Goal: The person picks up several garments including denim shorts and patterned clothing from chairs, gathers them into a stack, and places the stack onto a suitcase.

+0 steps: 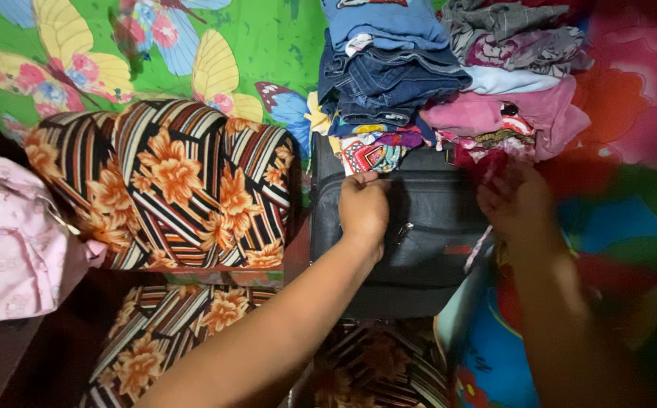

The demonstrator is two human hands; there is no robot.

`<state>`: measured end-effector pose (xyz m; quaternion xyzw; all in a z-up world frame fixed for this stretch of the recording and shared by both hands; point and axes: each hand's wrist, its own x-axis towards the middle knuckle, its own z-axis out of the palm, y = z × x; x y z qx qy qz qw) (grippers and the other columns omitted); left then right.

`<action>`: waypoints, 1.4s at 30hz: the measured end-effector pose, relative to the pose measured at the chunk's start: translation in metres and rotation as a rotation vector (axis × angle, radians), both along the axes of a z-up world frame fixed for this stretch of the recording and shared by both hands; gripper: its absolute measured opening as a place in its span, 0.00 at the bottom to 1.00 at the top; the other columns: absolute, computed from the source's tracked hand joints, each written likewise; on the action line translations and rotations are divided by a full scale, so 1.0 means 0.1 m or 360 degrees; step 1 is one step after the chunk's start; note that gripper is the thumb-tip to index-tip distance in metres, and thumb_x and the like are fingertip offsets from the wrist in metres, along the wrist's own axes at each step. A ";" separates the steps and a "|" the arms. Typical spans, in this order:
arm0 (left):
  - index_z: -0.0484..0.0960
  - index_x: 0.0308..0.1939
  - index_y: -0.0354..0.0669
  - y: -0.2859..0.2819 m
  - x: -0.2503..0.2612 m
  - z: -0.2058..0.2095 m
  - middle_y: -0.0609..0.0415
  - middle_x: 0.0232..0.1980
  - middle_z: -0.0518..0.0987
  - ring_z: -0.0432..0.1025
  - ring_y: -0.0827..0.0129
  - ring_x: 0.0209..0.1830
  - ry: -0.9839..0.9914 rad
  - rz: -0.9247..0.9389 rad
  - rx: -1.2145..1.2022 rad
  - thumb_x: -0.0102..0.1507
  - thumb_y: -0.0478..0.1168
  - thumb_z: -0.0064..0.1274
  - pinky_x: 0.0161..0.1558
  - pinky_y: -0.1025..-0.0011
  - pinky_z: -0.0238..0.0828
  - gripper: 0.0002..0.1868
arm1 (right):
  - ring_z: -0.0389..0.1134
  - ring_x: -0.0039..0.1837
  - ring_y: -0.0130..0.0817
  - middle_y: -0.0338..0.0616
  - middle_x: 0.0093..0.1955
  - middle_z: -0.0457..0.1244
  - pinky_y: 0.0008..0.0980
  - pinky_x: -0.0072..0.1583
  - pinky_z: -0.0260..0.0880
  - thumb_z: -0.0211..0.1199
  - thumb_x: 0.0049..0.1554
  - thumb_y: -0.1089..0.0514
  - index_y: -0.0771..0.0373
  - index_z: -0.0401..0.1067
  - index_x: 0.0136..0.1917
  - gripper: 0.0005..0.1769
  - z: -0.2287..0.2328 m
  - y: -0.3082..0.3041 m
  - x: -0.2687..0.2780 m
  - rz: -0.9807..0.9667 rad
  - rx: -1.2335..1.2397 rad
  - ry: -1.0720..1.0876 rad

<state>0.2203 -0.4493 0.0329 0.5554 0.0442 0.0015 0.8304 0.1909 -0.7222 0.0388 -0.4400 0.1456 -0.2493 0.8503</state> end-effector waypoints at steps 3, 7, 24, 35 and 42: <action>0.78 0.50 0.37 0.01 0.00 0.00 0.51 0.45 0.81 0.73 0.68 0.43 -0.0009 -0.0082 -0.0005 0.57 0.36 0.56 0.47 0.72 0.69 0.17 | 0.69 0.43 0.34 0.35 0.45 0.68 0.34 0.44 0.73 0.58 0.60 0.46 0.48 0.72 0.49 0.08 0.08 -0.01 0.04 -0.0136 -0.0070 0.0431; 0.77 0.52 0.36 -0.10 0.03 0.04 0.50 0.46 0.80 0.72 0.68 0.45 -0.0076 -0.0233 -0.0047 0.59 0.35 0.57 0.49 0.73 0.67 0.18 | 0.65 0.38 0.30 0.33 0.42 0.65 0.31 0.39 0.67 0.62 0.62 0.48 0.50 0.72 0.52 0.08 0.05 -0.09 0.09 -0.0182 -0.0606 0.0552; 0.77 0.50 0.36 0.36 0.14 0.23 0.51 0.44 0.81 0.74 0.67 0.44 -0.0313 -0.0313 0.0121 0.58 0.36 0.56 0.49 0.72 0.68 0.17 | 0.67 0.43 0.31 0.34 0.48 0.66 0.34 0.46 0.68 0.55 0.61 0.46 0.50 0.71 0.61 0.17 -0.27 1.28 0.19 -0.0266 -0.0376 0.0457; 0.77 0.51 0.34 1.24 0.37 0.19 0.51 0.44 0.79 0.73 0.67 0.44 -0.0323 -0.0268 0.0145 0.59 0.36 0.57 0.49 0.72 0.68 0.18 | 0.69 0.46 0.36 0.37 0.54 0.67 0.39 0.50 0.68 0.56 0.61 0.47 0.50 0.68 0.64 0.18 -0.54 2.00 0.56 -0.0238 -0.0106 0.0313; 0.77 0.52 0.34 1.26 0.45 0.22 0.53 0.44 0.80 0.74 0.68 0.45 -0.0319 -0.0385 -0.0001 0.58 0.35 0.55 0.50 0.73 0.69 0.19 | 0.69 0.43 0.32 0.34 0.47 0.68 0.37 0.47 0.69 0.56 0.60 0.48 0.51 0.70 0.52 0.09 -0.38 1.64 0.93 -0.0259 -0.0135 0.0392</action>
